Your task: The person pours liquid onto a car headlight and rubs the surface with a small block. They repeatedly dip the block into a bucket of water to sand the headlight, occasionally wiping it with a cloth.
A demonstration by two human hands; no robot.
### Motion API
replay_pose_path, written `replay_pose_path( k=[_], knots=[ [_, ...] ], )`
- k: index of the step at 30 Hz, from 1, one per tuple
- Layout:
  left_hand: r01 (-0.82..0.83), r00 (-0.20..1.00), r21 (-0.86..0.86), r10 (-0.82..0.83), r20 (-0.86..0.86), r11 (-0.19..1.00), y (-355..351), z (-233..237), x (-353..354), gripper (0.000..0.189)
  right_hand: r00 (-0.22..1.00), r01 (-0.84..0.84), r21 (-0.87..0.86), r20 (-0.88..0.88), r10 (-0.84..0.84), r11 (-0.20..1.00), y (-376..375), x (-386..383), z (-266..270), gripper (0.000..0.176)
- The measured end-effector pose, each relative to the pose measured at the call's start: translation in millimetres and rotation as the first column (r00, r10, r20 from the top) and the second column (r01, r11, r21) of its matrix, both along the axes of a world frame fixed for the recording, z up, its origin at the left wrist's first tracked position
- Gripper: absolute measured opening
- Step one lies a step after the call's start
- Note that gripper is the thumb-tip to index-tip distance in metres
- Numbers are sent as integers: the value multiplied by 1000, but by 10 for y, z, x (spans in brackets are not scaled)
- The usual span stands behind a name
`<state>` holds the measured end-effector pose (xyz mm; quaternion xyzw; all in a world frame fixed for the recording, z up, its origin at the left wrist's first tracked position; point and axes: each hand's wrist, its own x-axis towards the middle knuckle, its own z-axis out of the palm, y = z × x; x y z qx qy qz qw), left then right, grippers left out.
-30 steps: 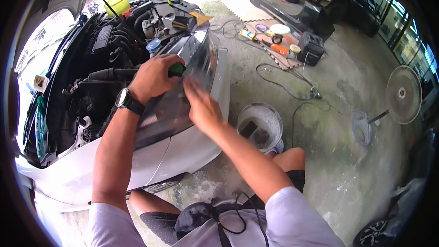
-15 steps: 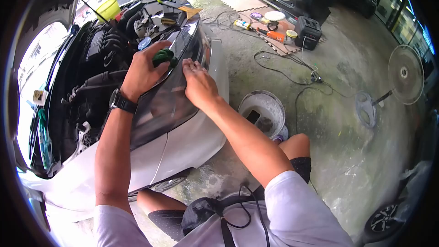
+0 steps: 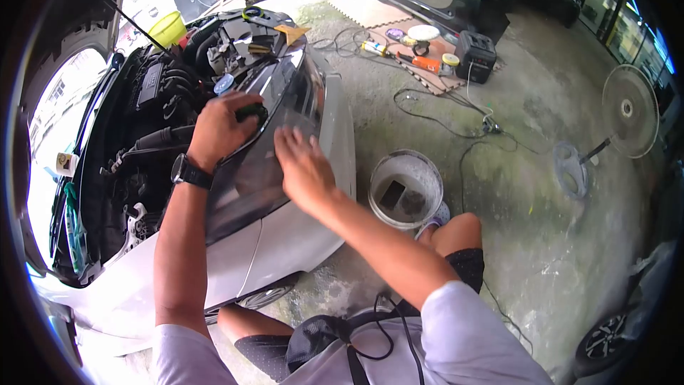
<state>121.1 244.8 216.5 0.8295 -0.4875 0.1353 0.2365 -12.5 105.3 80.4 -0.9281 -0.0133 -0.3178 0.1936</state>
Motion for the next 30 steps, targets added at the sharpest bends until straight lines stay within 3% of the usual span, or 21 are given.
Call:
replay_pose_path(
  k=[1, 3, 5, 8, 10, 14, 17, 21, 22, 24, 25, 30],
  knots=[
    [-44, 998, 100, 39, 48, 994, 16, 5, -43, 42, 1000, -27, 33, 2, 26, 999, 102, -129, -71, 68],
    [-65, 997, 128, 59, 54, 990, 36, 22, -60, 47, 997, -71, 70, -13, 72, 995, 102, -169, -131, 68],
    [-68, 996, 179, 58, 64, 982, 29, 3, -67, 60, 998, -10, 88, -60, 15, 996, -125, 48, -55, 69],
    [-84, 978, 114, 60, 198, 990, 40, -50, -36, 57, 996, 60, 81, -72, -54, 995, -297, 385, -7, 68],
    [-94, 976, 98, 72, 206, 991, 35, -29, -56, 53, 999, 37, 77, -32, -35, 996, -128, 202, 35, 67],
    [-131, 990, 154, 120, 77, 979, 37, 17, -41, 44, 994, -83, 53, 82, 78, 995, 174, -244, -110, 70],
    [14, 1000, 110, -15, 9, 994, -1, -52, -17, 41, 995, -81, 82, 59, 76, 993, -149, 125, -61, 69],
    [123, 892, -189, -192, -410, 974, -29, 13, 41, 38, 1000, 13, 87, 3, -13, 996, -184, 384, -8, 66],
    [125, 895, -200, -198, -399, 972, -11, 9, 56, 38, 1000, 20, 64, -16, -19, 998, -73, 250, -32, 67],
    [106, 990, 118, -93, -110, 987, 36, -23, 77, 41, 999, -17, 27, 36, 16, 1000, 171, -68, -86, 68],
    [73, 993, 222, -51, -104, 972, 62, 46, -40, 45, 999, -49, 83, 25, 47, 995, 169, -104, -17, 67],
    [142, 987, 271, -156, 31, 952, 114, 141, -167, 47, 999, -47, 193, 32, 42, 980, -243, 301, -13, 62]
  ],
)
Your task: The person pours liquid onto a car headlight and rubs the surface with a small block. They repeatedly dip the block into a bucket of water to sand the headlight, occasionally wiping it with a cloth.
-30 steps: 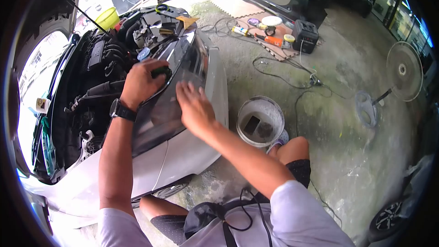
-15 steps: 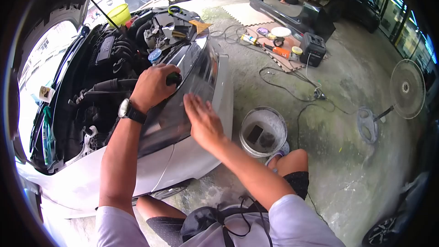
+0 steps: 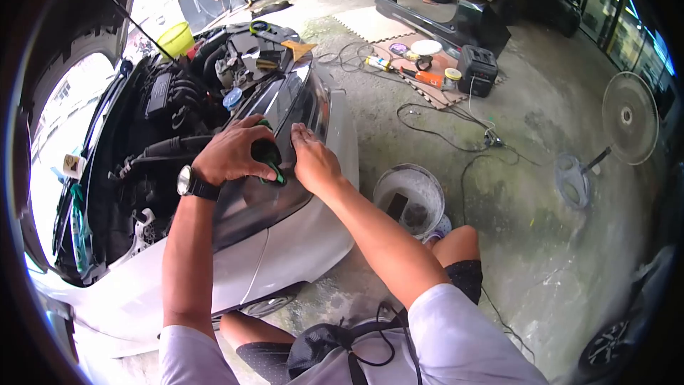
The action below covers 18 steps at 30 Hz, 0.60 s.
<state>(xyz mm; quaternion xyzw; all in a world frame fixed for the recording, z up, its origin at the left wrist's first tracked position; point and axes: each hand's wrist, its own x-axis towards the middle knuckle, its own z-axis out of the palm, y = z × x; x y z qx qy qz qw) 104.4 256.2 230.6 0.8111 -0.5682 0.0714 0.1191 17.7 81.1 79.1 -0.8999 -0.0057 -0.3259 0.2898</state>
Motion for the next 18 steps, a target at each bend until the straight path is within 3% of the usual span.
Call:
replay_pose_path(
  k=[2, 3, 4, 6, 8, 10, 14, 16, 18],
  knots=[
    [-35, 996, 35, 38, -85, 999, -9, -15, 140, 47, 997, 54, -18, -59, -55, 998, 12, 77, 12, 61],
    [-38, 996, -44, 34, -82, 998, -14, -71, 177, 43, 993, 22, 41, -117, -18, 999, 123, -104, 78, 63],
    [-42, 996, -58, 37, -75, 997, -36, -40, 194, 43, 1000, 5, -35, -30, -6, 999, 254, -236, -48, 66],
    [-214, 975, -98, 205, -89, 972, -78, -83, 137, 38, 999, -48, -130, 12, 50, 990, 447, -561, -100, 69],
    [-221, 973, -107, 213, -86, 969, -87, -89, 85, 36, 994, -92, -101, 43, 96, 991, 293, -468, -119, 70],
    [-121, 991, -187, 110, -73, 975, -118, -94, 46, 40, 992, -67, 62, -99, 73, 996, 65, -233, -12, 71],
    [-39, 998, -297, 25, -49, 954, -134, -184, 158, 28, 995, 40, -10, -89, -41, 999, 0, 58, -50, 71],
    [-99, 994, -289, 80, -76, 952, -135, -102, 135, 22, 999, 7, -78, 32, -5, 997, 315, -308, -101, 68],
    [-177, 978, -39, 172, -119, 983, -89, -40, 88, 25, 997, -67, -81, 43, 71, 994, 395, -520, 0, 66]
  ],
)
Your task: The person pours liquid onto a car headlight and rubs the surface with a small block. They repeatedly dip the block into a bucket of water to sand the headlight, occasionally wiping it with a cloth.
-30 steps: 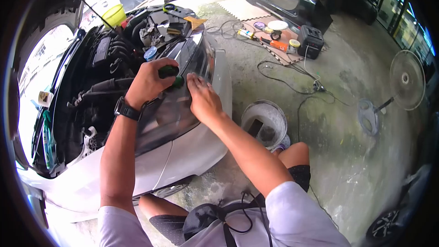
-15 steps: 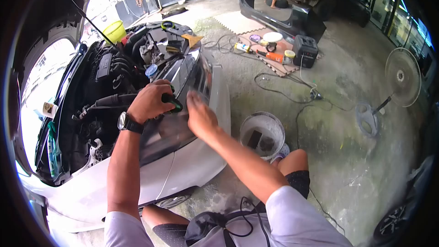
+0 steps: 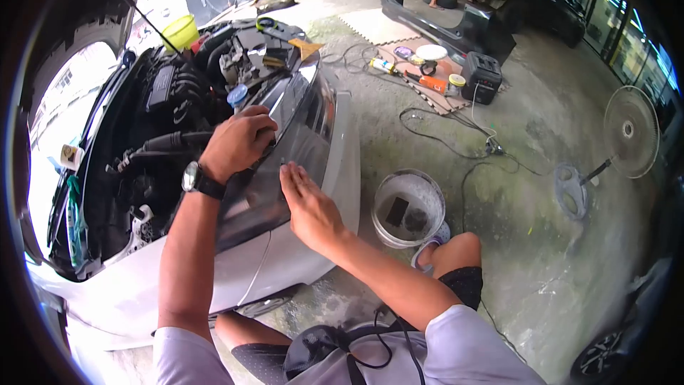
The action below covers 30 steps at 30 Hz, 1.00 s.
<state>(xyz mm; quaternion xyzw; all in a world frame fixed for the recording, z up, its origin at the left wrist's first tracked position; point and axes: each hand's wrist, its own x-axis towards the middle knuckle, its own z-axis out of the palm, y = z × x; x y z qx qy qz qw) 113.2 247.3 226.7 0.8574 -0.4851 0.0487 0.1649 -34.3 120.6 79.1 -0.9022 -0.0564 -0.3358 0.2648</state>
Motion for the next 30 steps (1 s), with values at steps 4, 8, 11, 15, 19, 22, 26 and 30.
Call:
replay_pose_path(
  k=[4, 8, 11, 15, 19, 22, 26, 30],
  knots=[
    [94, 995, 61, -96, 32, 994, 95, -3, 1, 47, 999, -11, 103, -45, 15, 995, -325, 350, 19, 63],
    [104, 995, 24, -104, 4, 994, 99, -92, 190, 50, 998, 39, 94, -50, -34, 995, -252, 433, 41, 65],
    [71, 997, -27, -70, 44, 997, 47, -57, 182, 39, 1000, -15, 46, 19, 14, 999, 103, -40, 57, 65],
    [38, 998, -66, -35, 52, 997, 11, -97, 78, 30, 999, -41, 53, 26, 39, 998, -150, 169, -31, 65],
    [29, 997, -90, -22, 79, 995, 13, -84, 63, 28, 996, 85, 33, -27, -84, 996, -384, 609, 62, 61],
    [3, 998, -71, 1, 61, 997, -15, -49, 71, 28, 998, 57, 75, -29, -55, 996, -5, 130, -17, 65],
    [46, 997, -63, -43, 60, 997, 1, -103, 84, 29, 999, 32, 37, 21, -33, 999, -119, 63, -55, 68],
    [32, 995, -58, -26, 96, 998, 0, -107, 74, 31, 977, 205, -34, -46, -207, 978, -409, 541, -24, 65]
  ],
)
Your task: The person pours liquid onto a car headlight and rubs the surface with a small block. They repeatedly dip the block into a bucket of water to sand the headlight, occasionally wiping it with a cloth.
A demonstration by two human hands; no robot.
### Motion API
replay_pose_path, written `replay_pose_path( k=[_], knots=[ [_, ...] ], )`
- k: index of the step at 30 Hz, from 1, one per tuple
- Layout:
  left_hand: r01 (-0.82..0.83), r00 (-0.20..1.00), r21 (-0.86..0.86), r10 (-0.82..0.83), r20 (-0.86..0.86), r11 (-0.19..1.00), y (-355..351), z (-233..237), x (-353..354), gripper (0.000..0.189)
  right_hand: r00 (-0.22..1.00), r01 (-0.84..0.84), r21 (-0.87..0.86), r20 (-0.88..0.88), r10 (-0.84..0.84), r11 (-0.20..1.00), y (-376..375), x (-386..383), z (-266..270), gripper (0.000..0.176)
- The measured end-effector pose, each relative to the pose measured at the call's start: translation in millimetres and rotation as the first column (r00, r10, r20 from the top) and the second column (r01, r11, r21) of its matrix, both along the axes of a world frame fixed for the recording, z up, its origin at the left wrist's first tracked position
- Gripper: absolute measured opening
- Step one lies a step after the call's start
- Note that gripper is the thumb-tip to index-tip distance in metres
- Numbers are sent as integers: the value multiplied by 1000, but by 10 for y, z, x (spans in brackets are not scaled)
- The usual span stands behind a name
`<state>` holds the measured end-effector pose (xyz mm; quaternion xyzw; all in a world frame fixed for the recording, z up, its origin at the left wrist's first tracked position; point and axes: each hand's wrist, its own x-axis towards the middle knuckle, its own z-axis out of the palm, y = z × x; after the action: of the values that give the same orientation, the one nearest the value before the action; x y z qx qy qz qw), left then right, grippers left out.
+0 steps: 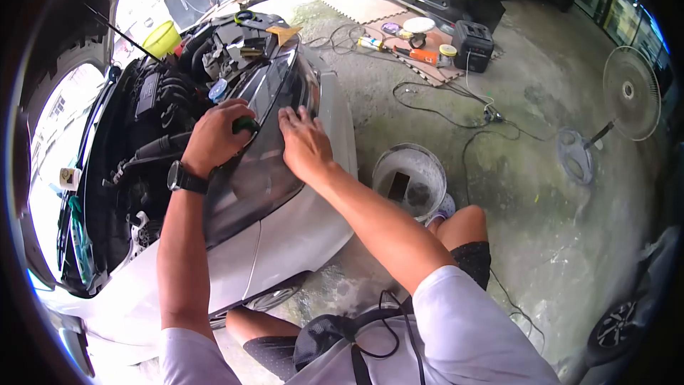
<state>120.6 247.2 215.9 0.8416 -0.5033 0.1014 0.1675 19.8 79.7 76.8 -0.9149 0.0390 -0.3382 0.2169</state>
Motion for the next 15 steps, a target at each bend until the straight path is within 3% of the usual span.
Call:
replay_pose_path(
  k=[5, 8, 12, 13, 15],
  knots=[
    [-7, 1000, 34, 7, -4, 999, 0, 27, -19, 32, 991, -121, -57, 43, 124, 991, 354, -501, -60, 66],
    [-29, 998, 46, 31, -55, 999, -22, 37, -22, 32, 996, -84, -3, 30, 84, 996, 50, -131, -109, 64],
    [17, 998, -39, -14, 58, 999, -8, -46, 17, 30, 995, -101, 35, -10, 101, 994, 11, -26, -9, 58],
    [10, 1000, -28, -9, 26, 1000, -12, -31, 14, 30, 990, -120, 27, -72, 122, 992, 140, -241, 75, 57],
    [1, 1000, -10, -1, 29, 1000, -24, 36, -15, 31, 991, -132, -82, 2, 132, 988, 350, -486, -41, 58]
  ],
)
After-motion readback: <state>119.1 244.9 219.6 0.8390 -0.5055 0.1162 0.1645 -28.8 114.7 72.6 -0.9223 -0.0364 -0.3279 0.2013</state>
